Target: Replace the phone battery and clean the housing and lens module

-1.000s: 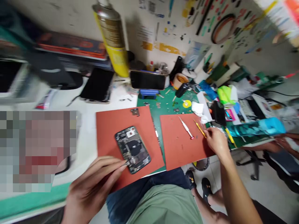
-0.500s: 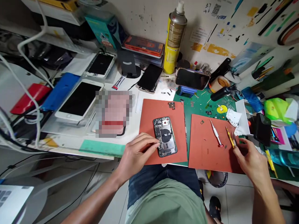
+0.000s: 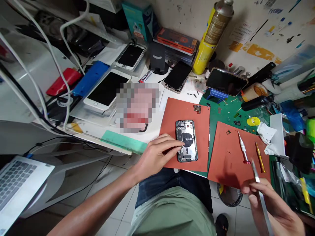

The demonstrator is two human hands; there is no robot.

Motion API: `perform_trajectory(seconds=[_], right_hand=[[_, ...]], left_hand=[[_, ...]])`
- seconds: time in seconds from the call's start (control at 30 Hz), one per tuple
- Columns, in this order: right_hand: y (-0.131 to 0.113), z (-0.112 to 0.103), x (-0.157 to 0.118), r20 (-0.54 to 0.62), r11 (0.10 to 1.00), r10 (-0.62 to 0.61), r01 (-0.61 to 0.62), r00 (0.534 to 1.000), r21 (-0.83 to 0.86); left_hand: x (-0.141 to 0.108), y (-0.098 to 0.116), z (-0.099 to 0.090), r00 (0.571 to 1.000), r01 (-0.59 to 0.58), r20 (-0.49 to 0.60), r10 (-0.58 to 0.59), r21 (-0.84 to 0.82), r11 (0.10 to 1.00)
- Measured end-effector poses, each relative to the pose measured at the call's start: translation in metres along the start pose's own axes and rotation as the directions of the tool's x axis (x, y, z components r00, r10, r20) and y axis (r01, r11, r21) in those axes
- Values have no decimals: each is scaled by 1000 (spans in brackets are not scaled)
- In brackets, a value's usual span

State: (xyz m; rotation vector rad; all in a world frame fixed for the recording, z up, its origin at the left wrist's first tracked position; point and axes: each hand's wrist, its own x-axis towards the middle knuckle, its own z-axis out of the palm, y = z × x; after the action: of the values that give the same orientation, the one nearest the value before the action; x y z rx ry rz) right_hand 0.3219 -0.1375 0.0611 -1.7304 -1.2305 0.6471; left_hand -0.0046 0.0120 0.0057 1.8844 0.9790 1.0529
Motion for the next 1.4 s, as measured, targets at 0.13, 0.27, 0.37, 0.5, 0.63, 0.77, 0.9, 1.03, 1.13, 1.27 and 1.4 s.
perform_trajectory(seconds=[0.13,0.27,0.37,0.5,0.63,0.77,0.9,1.03,1.13,1.27,1.4], right_hand=[[4,33,2,45,940,91,-100,995,325],[2,64,8,23,882,114,-112,993,458],[-4,92,7,20,880,81,-81,997,469],[-7,125,3,-76,911,-1,32,997,412],[-5,141,-1,-165,938,-88,137,982,317],[-3,148,-2,-187,936,-148,199,971,292],[-4,152,-1,-171,926,-173,219,970,306],[-5,153,1,-154,915,-191,233,969,330],[-6,154,2,-142,913,-192,230,971,338],[-6,155,3,-126,912,-192,224,973,345],[-5,156,3,-131,914,-198,231,971,333]], left_hand=[[0,-1,-1,996,-68,50,67,8,998],[0,0,-2,994,-71,81,69,21,997],[0,-1,-3,990,-88,119,82,47,995],[0,-5,-4,984,-118,145,107,65,991],[0,-6,-4,980,-147,137,142,31,989],[1,-6,-6,976,-154,153,153,-9,988],[1,-7,-6,974,-155,167,155,-13,988],[0,-8,-4,971,-172,166,170,-6,985],[-1,-9,-4,970,-177,168,175,-5,984],[-2,-9,-3,968,-182,172,181,-9,983],[-2,-9,-3,967,-186,174,184,-3,983]])
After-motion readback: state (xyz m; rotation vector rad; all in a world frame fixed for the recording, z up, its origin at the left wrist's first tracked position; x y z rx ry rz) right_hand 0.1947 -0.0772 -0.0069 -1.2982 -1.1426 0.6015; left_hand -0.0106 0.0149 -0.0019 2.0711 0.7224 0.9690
